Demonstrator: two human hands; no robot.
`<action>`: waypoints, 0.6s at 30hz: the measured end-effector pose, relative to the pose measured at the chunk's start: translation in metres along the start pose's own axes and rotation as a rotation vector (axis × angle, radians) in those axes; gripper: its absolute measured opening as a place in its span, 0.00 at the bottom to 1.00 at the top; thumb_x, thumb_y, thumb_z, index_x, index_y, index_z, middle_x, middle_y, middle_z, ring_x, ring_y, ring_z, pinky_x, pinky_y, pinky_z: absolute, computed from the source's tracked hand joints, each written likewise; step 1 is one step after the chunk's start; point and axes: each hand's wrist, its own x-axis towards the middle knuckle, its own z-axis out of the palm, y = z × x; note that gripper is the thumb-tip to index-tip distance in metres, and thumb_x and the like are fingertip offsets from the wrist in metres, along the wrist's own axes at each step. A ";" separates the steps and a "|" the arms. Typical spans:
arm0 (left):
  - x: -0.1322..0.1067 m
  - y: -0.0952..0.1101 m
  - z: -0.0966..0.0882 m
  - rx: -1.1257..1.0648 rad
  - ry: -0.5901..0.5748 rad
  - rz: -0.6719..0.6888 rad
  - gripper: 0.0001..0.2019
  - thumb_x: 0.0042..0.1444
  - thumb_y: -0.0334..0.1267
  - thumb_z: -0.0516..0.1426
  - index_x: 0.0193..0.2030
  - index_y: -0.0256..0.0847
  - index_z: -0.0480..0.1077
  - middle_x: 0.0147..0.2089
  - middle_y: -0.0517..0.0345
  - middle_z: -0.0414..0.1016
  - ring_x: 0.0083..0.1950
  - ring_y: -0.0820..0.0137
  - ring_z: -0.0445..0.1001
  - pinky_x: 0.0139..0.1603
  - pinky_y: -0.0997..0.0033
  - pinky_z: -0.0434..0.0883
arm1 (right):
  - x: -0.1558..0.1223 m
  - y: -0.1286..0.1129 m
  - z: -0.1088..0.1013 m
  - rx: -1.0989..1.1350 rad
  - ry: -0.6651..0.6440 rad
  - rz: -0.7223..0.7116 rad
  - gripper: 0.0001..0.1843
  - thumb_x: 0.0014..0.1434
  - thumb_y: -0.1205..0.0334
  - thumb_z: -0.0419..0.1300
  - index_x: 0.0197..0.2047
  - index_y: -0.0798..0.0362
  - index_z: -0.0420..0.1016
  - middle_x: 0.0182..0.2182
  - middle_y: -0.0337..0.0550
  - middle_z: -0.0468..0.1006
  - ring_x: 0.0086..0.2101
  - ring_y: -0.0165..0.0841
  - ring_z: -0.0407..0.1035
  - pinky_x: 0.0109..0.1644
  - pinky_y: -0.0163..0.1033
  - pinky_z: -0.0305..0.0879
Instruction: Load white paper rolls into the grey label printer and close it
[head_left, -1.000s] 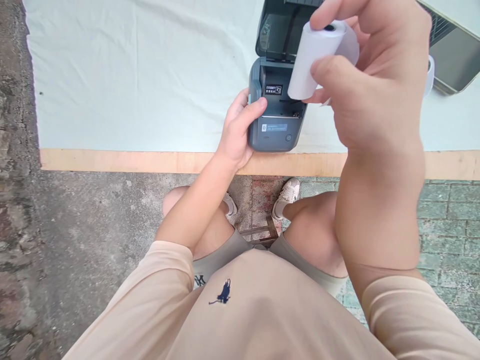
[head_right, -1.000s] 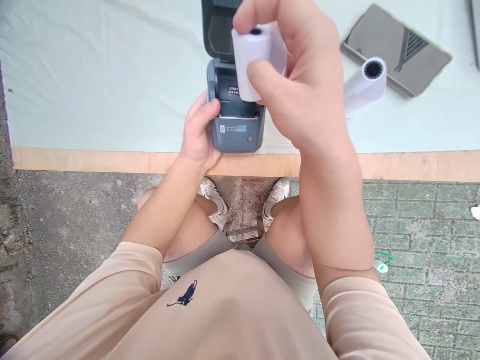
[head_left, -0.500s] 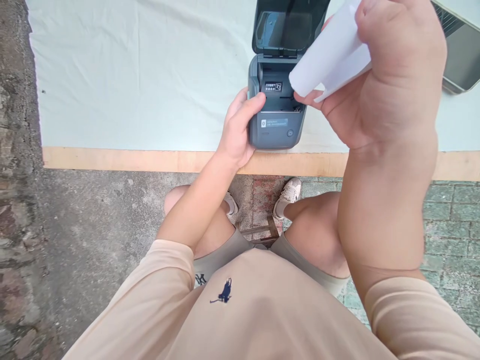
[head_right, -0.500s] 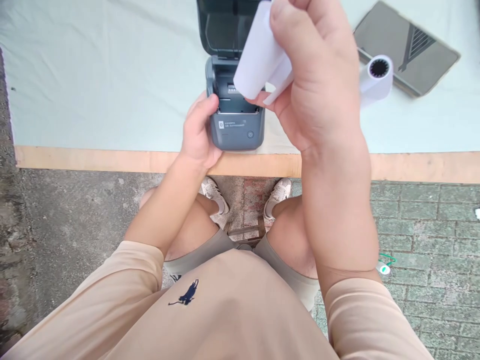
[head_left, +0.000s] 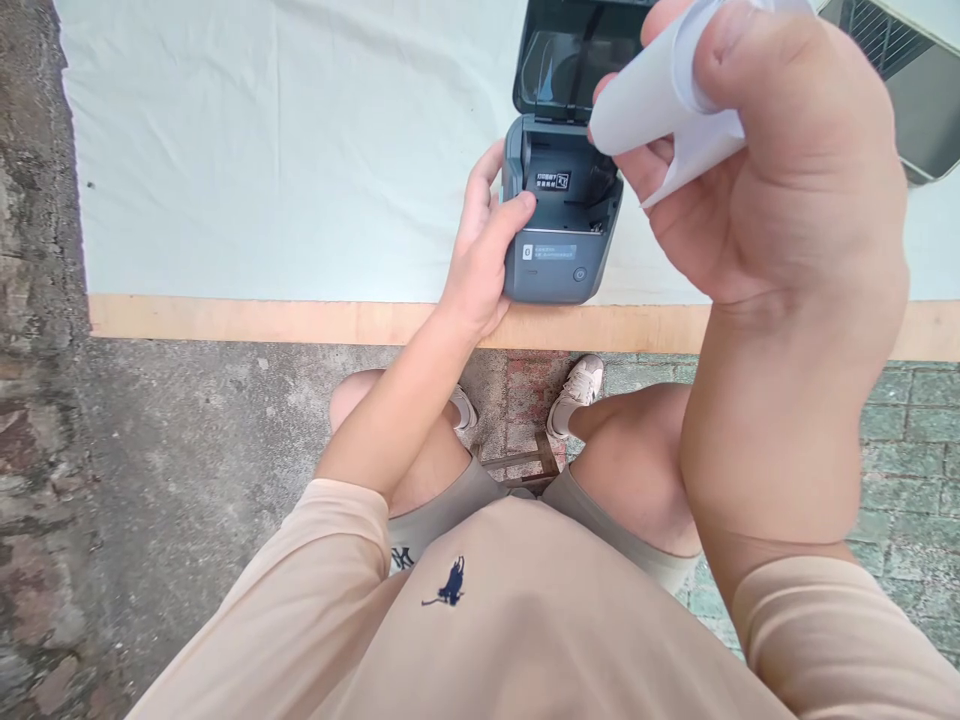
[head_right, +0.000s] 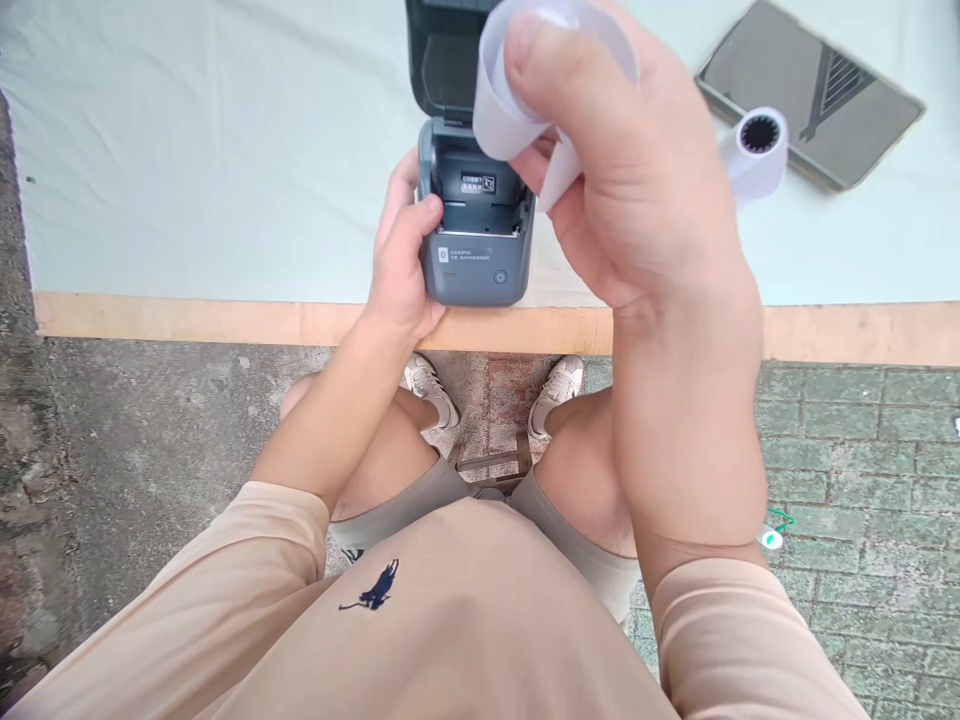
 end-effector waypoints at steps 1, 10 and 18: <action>0.000 0.000 -0.001 -0.003 0.000 -0.001 0.12 0.57 0.39 0.52 0.49 0.48 0.62 0.41 0.64 0.69 0.52 0.67 0.74 0.49 0.69 0.72 | 0.000 -0.002 0.000 0.014 -0.017 0.040 0.10 0.50 0.59 0.57 0.34 0.55 0.65 0.32 0.42 0.62 0.33 0.27 0.65 0.41 0.38 0.68; -0.004 0.004 0.001 0.057 0.103 -0.014 0.24 0.57 0.43 0.53 0.59 0.60 0.52 0.40 0.66 0.70 0.49 0.68 0.75 0.49 0.65 0.72 | -0.008 -0.001 0.008 -0.494 0.013 -0.137 0.14 0.52 0.63 0.50 0.43 0.53 0.58 0.36 0.40 0.66 0.27 0.23 0.59 0.32 0.34 0.58; -0.007 0.006 0.003 0.039 -0.077 0.139 0.11 0.56 0.51 0.52 0.38 0.49 0.69 0.44 0.60 0.69 0.48 0.67 0.72 0.51 0.68 0.70 | -0.010 0.004 0.004 -0.987 -0.180 -0.262 0.22 0.47 0.58 0.62 0.43 0.53 0.57 0.35 0.38 0.65 0.30 0.22 0.55 0.35 0.33 0.52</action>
